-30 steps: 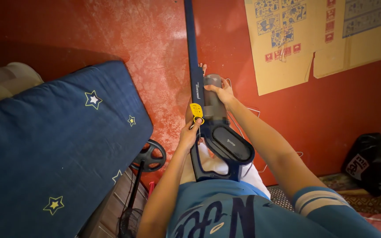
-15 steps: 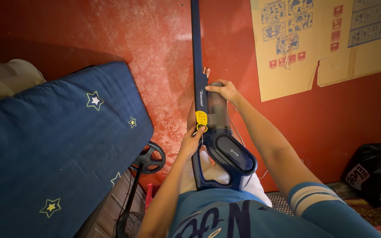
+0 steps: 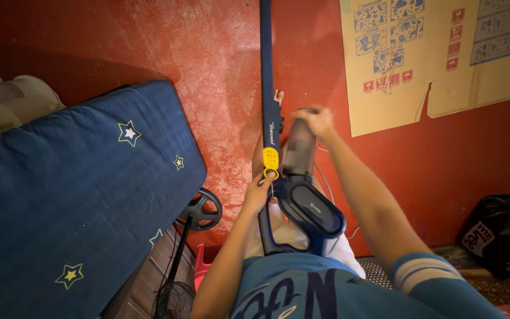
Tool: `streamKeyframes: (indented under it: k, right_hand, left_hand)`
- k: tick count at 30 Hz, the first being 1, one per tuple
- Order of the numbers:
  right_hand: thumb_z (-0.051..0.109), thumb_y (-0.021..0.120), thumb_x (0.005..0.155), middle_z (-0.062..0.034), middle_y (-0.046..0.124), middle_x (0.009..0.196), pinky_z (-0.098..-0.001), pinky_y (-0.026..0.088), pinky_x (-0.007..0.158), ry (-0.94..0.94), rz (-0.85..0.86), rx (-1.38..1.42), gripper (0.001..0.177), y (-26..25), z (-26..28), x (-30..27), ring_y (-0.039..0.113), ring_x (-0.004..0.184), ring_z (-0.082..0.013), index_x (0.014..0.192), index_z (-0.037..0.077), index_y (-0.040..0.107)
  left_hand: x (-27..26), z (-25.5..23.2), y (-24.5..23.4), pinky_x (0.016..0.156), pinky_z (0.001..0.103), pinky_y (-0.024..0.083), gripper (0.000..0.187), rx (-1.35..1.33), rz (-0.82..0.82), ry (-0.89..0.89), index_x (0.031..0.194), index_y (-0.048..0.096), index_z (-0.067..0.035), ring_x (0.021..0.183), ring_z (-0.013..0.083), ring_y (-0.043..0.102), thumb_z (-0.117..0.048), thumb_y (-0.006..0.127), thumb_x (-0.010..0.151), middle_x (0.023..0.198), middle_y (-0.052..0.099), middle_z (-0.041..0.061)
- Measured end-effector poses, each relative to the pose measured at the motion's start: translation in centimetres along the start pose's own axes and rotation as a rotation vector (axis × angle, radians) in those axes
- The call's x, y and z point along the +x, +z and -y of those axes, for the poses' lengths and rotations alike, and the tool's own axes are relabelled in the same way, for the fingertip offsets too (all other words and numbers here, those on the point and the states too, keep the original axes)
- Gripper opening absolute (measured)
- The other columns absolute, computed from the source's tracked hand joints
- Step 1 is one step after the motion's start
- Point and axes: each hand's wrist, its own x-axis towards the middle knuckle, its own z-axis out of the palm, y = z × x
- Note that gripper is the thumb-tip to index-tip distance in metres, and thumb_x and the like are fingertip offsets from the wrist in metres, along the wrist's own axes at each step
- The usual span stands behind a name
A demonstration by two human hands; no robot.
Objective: The person vacuums a red floor in a cluttered room using a handheld stick vacuum. They move a red plastic stool to clean underneath it, then remove the vacuum's dustbin to empty it into a trash can before reattaching it and resuming vacuuming.
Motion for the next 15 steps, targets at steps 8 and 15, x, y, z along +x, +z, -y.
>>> streamKeyframes:
  k: [8, 15]
  right_hand:
    - [0.028, 0.074, 0.086, -0.0074, 0.069, 0.1, -0.0356, 0.056, 0.073, 0.082, -0.16, 0.598, 0.029, -7.5, -11.6, 1.0, 0.064, 0.088, -0.0203, 0.107, 0.007, 0.072]
    - [0.041, 0.066, 0.093, -0.0036, 0.068, 0.117, -0.0403, 0.052, 0.101, 0.18, -0.122, 1.115, 0.041, -14.1, -12.7, -0.7, 0.065, 0.111, -0.0197, 0.124, 0.013, 0.061]
  left_hand:
    - [1.9, -0.8, -0.5, 0.043, 0.028, 0.052, 0.051, 0.039, 0.015, 0.117, 0.113, 0.07, -0.004, 0.049, 0.0128, 0.061, -0.049, 0.073, 0.089, 0.073, 0.062, 0.002]
    - [1.8, -4.3, 0.7, 0.043, 0.029, 0.052, 0.055, 0.134, -0.015, 0.179, 0.123, 0.067, -0.01, 0.05, 0.0131, 0.063, -0.034, 0.086, 0.078, 0.077, 0.069, 0.004]
